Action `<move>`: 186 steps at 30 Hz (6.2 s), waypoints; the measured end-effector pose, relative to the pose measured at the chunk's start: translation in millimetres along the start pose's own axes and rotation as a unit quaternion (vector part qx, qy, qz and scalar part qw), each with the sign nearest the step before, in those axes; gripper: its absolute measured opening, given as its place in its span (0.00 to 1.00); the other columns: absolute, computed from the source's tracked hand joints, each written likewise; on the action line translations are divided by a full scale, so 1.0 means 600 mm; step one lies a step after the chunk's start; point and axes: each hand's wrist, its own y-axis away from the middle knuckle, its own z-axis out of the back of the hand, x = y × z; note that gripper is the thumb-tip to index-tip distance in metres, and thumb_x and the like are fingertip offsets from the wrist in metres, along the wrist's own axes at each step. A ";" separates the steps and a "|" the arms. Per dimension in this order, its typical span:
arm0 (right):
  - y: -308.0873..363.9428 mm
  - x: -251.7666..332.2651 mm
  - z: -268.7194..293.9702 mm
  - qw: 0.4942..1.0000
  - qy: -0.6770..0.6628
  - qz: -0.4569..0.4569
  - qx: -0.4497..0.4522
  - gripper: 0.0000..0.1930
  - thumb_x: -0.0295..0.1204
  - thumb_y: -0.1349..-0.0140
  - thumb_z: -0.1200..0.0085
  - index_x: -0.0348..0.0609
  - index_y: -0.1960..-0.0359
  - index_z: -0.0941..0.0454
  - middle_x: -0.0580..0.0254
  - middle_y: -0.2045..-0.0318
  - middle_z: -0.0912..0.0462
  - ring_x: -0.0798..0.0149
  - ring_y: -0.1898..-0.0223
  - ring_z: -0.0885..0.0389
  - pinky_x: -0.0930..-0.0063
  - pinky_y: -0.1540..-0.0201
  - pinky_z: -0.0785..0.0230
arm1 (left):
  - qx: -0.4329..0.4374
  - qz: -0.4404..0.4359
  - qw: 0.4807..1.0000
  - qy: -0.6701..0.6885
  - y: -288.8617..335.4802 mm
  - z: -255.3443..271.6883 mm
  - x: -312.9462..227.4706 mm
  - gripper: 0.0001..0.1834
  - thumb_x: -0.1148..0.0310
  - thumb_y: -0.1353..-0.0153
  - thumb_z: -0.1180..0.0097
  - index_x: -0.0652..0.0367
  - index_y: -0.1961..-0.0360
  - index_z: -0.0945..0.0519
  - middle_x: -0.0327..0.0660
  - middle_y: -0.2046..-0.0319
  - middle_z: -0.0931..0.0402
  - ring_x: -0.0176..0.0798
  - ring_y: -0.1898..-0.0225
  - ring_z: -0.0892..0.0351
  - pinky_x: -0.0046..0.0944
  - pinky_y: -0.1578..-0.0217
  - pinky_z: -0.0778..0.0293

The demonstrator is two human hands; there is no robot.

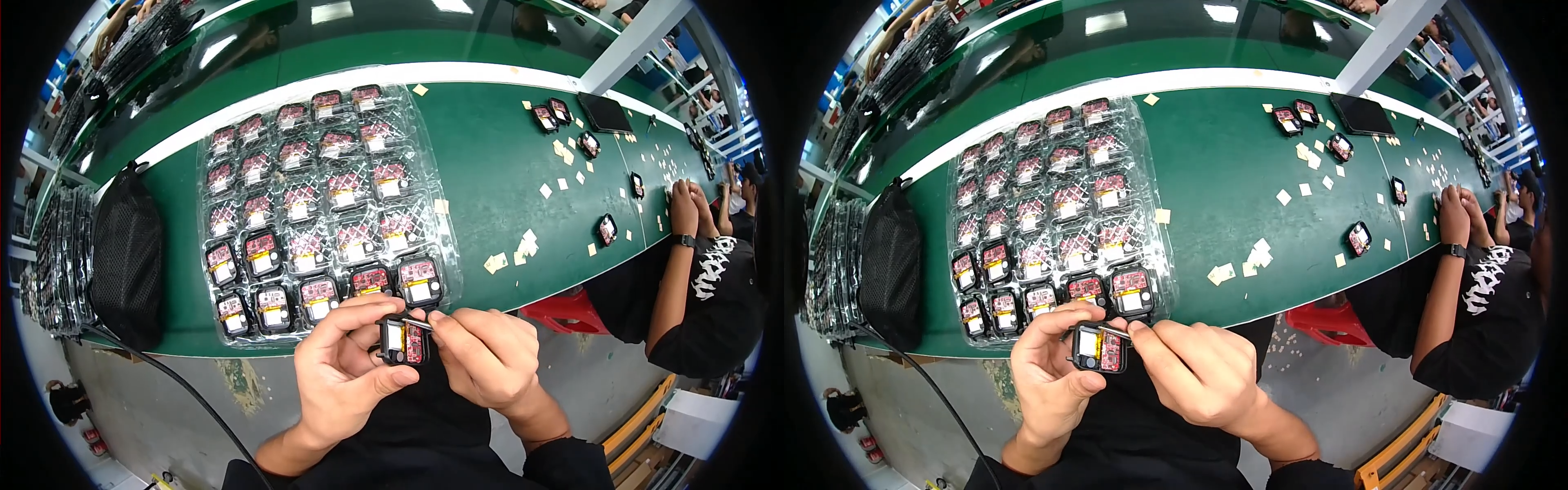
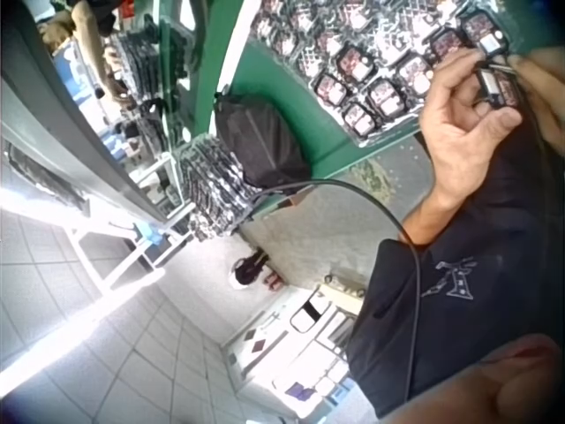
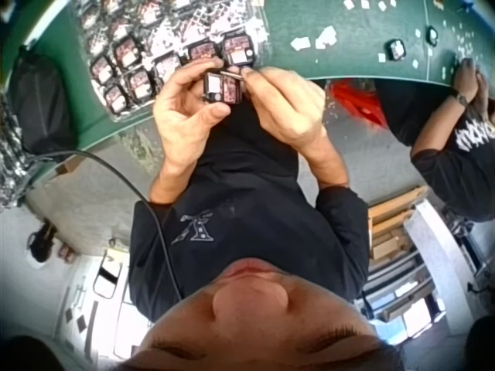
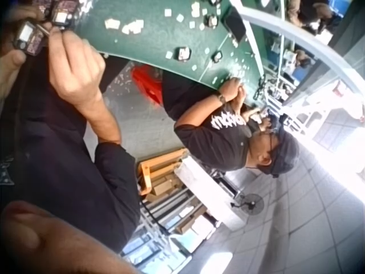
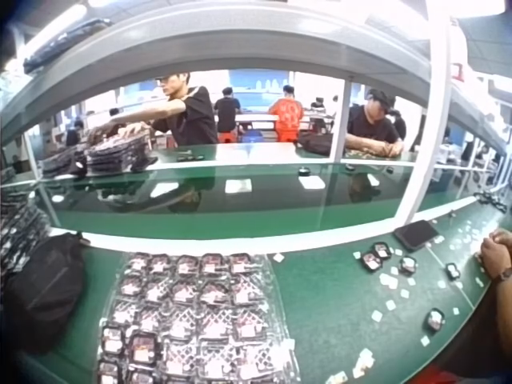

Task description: The recorder uses tweezers and hands to precisely place components and stickers into smartwatch housings on a green industrial workbench.

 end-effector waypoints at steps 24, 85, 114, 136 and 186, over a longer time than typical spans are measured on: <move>0.035 -0.184 0.128 0.871 0.314 -0.376 -0.041 0.20 0.42 0.30 0.41 0.38 0.47 0.21 0.51 0.47 0.21 0.45 0.52 0.17 0.57 0.48 0.24 | -0.077 -0.164 0.684 -0.707 -0.081 0.043 -0.071 0.13 0.73 0.47 0.28 0.62 0.59 0.14 0.46 0.54 0.17 0.56 0.44 0.21 0.50 0.43 0.27; -0.010 0.006 0.028 0.999 -0.051 -0.003 -0.002 0.13 0.19 0.52 0.30 0.35 0.62 0.15 0.59 0.71 0.16 0.66 0.77 0.17 0.75 0.77 0.24 | -0.038 0.029 0.998 -0.043 -0.002 -0.025 -0.014 0.40 0.54 0.48 0.21 0.70 0.43 0.25 0.56 0.42 0.30 0.53 0.49 0.16 0.49 0.44 0.19; 0.008 0.013 0.007 0.995 0.059 0.075 -0.027 0.14 0.18 0.52 0.35 0.33 0.61 0.14 0.61 0.71 0.18 0.73 0.83 0.28 0.79 0.81 0.38 | 0.016 0.012 0.996 -0.084 0.002 -0.006 -0.035 0.32 0.77 0.44 0.26 0.77 0.40 0.26 0.52 0.38 0.32 0.40 0.45 0.20 0.36 0.46 0.18; 0.008 -0.056 0.026 0.992 0.096 -0.038 -0.068 0.15 0.18 0.51 0.33 0.36 0.59 0.15 0.56 0.69 0.17 0.58 0.75 0.18 0.67 0.74 0.26 | -0.033 -0.141 0.726 -0.673 -0.117 -0.010 -0.049 0.12 0.72 0.46 0.28 0.63 0.63 0.17 0.43 0.61 0.21 0.52 0.58 0.18 0.48 0.56 0.23; -0.024 -0.227 0.175 0.935 0.162 -0.299 -0.097 0.17 0.24 0.37 0.36 0.37 0.47 0.20 0.53 0.57 0.16 0.63 0.70 0.21 0.69 0.66 0.27 | 0.171 -0.198 0.855 -0.447 0.009 -0.049 -0.004 0.15 0.68 0.47 0.26 0.58 0.58 0.13 0.47 0.54 0.18 0.56 0.46 0.18 0.55 0.42 0.22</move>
